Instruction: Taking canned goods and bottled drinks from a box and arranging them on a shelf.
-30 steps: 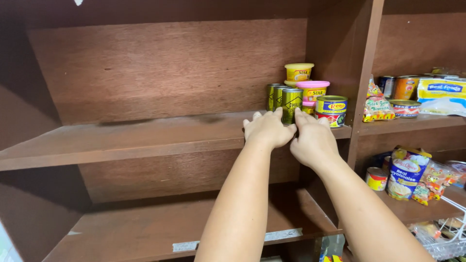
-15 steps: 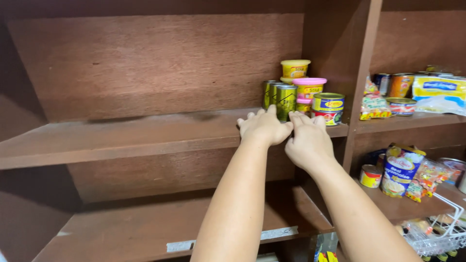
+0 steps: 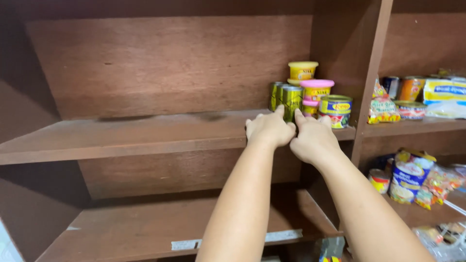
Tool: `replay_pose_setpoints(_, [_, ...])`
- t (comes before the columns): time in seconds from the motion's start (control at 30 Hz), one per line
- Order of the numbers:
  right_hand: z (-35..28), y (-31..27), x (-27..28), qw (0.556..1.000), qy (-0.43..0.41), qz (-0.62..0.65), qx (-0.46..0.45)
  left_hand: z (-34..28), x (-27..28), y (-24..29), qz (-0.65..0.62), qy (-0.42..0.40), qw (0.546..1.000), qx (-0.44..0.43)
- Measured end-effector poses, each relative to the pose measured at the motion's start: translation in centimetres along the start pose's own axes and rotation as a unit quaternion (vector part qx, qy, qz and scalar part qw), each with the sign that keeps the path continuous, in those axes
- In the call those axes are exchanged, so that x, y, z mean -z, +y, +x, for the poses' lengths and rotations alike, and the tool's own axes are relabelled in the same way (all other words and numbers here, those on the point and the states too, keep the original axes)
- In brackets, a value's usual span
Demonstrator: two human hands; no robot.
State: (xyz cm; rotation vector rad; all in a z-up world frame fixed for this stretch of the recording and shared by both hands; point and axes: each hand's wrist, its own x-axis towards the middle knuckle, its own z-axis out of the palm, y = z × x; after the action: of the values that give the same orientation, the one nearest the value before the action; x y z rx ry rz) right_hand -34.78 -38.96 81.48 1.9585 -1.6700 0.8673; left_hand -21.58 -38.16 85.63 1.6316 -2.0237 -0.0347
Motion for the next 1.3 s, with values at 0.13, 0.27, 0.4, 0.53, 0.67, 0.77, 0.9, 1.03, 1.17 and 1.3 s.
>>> replay_pose_setpoints(0.13, [-0.1, -1.0, 1.2, 0.997, -0.06, -0.008, -0.037, 0.9, -0.4, -0.1, 0.015, -0.015, 1.0, 0.001])
replay_pose_setpoints(0.27, [0.2, -1.6, 1.9, 0.994, -0.089, 0.009, -0.069, 0.7, -0.1, 0.1, 0.017, -0.028, 0.999, 0.005])
replay_pose_setpoints(0.4, [0.7, -1.2, 1.8, 0.993, -0.104, -0.029, -0.055, 0.8, 0.2, 0.3, 0.013, -0.039, 0.999, 0.013])
replay_pose_setpoints(0.53, [0.8, -1.2, 2.0, 0.99, -0.122, -0.012, -0.069, 0.7, 0.4, 0.3, 0.017, -0.043, 0.999, 0.012])
replay_pose_setpoints(0.67, [0.6, -1.2, 2.2, 0.991, -0.117, -0.005, -0.07, 0.7, 0.2, 0.2, 0.027, -0.042, 0.999, 0.005])
replay_pose_setpoints(0.77, [0.4, -1.5, 2.4, 0.99, -0.12, -0.006, -0.077, 0.7, 0.0, 0.1, 0.028, -0.039, 0.999, 0.0])
replay_pose_setpoints(0.9, [0.3, -1.5, 2.4, 0.99, -0.116, -0.008, -0.079, 0.7, 0.0, 0.2, 0.028, -0.03, 0.999, 0.001])
replay_pose_setpoints(1.03, [0.4, -1.3, 2.2, 0.992, -0.107, -0.021, -0.066, 0.7, -0.1, 0.2, 0.026, -0.028, 0.999, 0.002])
replay_pose_setpoints(1.17, [0.5, -1.3, 2.1, 0.992, -0.105, -0.011, -0.073, 0.7, -0.1, 0.1, 0.03, -0.022, 0.999, 0.001])
replay_pose_setpoints(1.3, [0.4, -1.4, 2.3, 0.991, -0.113, -0.009, -0.077, 0.8, -0.3, 0.0, 0.031, -0.022, 0.999, -0.001])
